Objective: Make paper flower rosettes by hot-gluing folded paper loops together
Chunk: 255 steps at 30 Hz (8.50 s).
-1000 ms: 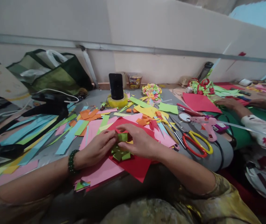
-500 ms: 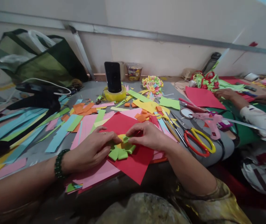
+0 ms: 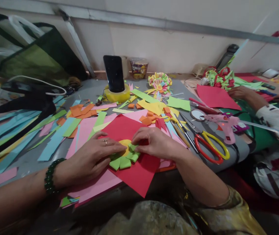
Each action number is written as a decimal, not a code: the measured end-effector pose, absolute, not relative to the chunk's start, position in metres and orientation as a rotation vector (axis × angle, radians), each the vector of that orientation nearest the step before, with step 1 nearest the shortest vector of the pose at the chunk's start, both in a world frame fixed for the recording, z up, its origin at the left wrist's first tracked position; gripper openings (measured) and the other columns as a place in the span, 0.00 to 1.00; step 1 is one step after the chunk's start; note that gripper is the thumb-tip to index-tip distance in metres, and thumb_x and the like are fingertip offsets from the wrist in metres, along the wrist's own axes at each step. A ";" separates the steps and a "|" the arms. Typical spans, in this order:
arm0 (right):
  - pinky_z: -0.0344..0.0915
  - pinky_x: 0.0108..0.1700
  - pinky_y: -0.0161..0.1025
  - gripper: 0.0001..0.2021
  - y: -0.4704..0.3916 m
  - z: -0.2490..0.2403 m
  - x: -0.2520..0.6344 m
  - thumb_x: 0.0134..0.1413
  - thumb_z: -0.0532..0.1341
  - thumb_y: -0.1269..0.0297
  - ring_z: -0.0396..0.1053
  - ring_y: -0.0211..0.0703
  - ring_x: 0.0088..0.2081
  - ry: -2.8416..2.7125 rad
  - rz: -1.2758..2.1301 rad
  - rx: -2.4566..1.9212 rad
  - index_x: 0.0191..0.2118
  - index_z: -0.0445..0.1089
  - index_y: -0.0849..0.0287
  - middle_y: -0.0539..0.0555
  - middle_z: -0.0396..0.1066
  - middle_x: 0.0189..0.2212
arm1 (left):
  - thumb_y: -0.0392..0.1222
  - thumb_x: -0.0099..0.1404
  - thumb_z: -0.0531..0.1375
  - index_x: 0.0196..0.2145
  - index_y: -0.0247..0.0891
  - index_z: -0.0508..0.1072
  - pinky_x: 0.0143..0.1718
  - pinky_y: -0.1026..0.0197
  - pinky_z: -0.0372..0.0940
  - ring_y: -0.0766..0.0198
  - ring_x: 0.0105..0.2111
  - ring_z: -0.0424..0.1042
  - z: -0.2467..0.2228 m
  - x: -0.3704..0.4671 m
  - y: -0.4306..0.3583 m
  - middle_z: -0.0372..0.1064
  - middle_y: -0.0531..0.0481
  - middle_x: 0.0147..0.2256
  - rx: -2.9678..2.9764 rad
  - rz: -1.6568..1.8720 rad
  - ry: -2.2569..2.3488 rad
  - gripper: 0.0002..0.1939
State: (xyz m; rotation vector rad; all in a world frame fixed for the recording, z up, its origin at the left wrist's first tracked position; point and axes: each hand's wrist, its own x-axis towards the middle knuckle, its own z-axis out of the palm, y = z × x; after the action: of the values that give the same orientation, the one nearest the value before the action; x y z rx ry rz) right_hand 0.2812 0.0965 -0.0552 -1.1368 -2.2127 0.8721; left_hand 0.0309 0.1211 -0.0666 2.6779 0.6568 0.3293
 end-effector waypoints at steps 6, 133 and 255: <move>0.71 0.44 0.38 0.04 0.097 -0.057 0.280 0.56 0.66 0.71 0.76 0.42 0.40 -2.254 0.842 -1.140 0.37 0.79 0.58 0.56 0.79 0.38 | 0.30 0.64 0.49 0.48 0.44 0.75 0.49 0.50 0.56 0.58 0.40 0.76 -0.065 0.031 0.120 0.80 0.50 0.43 2.682 0.343 0.625 0.22; 0.66 0.41 0.42 0.14 0.103 -0.066 0.280 0.48 0.51 0.78 0.70 0.45 0.35 -1.944 0.295 -1.155 0.27 0.71 0.55 0.53 0.75 0.29 | 0.31 0.66 0.48 0.41 0.41 0.80 0.49 0.51 0.64 0.57 0.43 0.71 -0.064 0.014 0.141 0.74 0.44 0.44 2.693 0.684 0.664 0.21; 0.71 0.40 0.42 0.22 0.150 -0.060 0.225 0.36 0.65 0.65 0.75 0.45 0.38 -1.481 1.063 -1.084 0.44 0.68 0.55 0.51 0.76 0.37 | 0.51 0.44 0.76 0.27 0.36 0.77 0.20 0.71 0.62 0.69 0.23 0.69 -0.058 0.029 0.152 0.72 0.53 0.24 0.993 1.015 0.909 0.19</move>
State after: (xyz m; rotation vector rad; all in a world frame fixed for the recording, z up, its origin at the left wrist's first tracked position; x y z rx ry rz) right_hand 0.2252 0.1498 -0.0602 -1.0840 -1.4809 1.0626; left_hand 0.0291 0.1517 -0.0581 0.9932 0.9087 1.0150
